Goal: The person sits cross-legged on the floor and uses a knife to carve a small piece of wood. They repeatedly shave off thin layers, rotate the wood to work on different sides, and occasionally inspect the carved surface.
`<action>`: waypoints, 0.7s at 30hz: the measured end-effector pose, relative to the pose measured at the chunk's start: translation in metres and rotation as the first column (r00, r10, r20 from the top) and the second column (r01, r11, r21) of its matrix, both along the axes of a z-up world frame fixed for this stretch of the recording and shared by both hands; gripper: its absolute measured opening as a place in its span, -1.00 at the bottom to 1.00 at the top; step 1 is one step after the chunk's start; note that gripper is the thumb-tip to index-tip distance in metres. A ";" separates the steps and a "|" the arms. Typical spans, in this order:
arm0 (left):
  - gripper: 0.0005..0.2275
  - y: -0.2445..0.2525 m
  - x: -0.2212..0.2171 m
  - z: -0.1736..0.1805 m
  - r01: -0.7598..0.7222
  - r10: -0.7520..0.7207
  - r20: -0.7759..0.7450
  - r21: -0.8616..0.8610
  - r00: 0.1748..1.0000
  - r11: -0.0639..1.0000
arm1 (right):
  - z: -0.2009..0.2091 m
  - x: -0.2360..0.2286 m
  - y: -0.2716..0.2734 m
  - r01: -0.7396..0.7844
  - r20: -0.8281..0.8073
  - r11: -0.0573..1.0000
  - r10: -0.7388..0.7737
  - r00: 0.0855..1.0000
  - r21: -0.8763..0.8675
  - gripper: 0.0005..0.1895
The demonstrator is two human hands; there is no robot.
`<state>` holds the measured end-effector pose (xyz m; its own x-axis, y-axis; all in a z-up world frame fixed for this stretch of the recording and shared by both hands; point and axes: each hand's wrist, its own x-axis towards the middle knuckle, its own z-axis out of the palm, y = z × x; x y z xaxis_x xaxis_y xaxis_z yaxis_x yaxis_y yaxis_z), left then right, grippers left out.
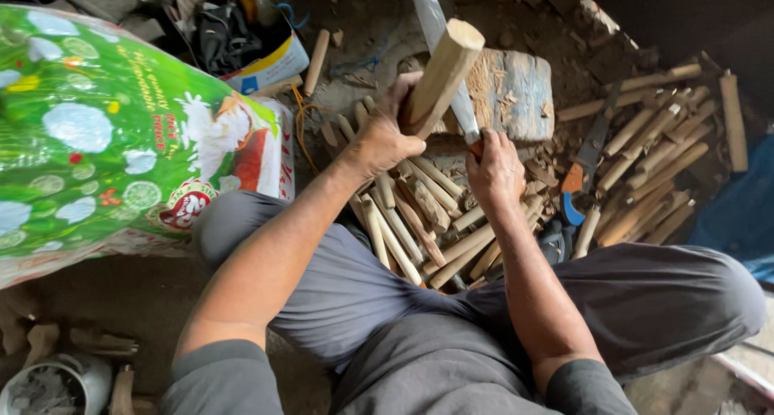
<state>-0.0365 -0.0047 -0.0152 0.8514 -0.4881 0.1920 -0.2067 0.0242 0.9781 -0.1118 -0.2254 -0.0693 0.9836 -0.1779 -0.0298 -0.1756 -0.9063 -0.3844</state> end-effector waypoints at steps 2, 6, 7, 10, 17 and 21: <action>-0.32 -0.009 0.000 -0.007 -0.037 0.037 -0.013 0.057 0.999 0.998 | 0.016 -0.002 -0.001 0.000 0.050 1.000 0.000 0.999 0.010 -0.47; -0.31 -0.015 -0.005 -0.013 -0.099 0.082 0.095 0.192 0.992 0.976 | 0.053 -0.009 -0.001 -0.178 0.246 0.859 0.063 0.967 0.480 -0.38; -0.31 -0.018 -0.006 -0.014 -0.105 0.079 0.127 0.212 0.989 0.972 | 0.061 -0.014 -0.001 -0.235 0.273 0.723 0.066 0.960 0.650 -0.38; -0.23 -0.022 -0.007 -0.011 -0.116 0.053 0.382 0.145 0.923 0.983 | 0.077 -0.021 0.006 -0.334 0.333 0.662 0.134 0.933 0.671 -0.18; -0.22 -0.038 -0.025 0.008 -0.244 0.035 0.707 0.197 0.706 0.949 | 0.082 -0.015 0.002 -0.151 0.110 0.414 0.121 0.987 0.898 -0.26; -0.21 -0.032 -0.039 0.020 0.140 -0.151 0.148 0.084 0.977 0.987 | 0.089 -0.017 -0.024 -0.171 0.161 0.131 0.082 0.984 0.977 -0.26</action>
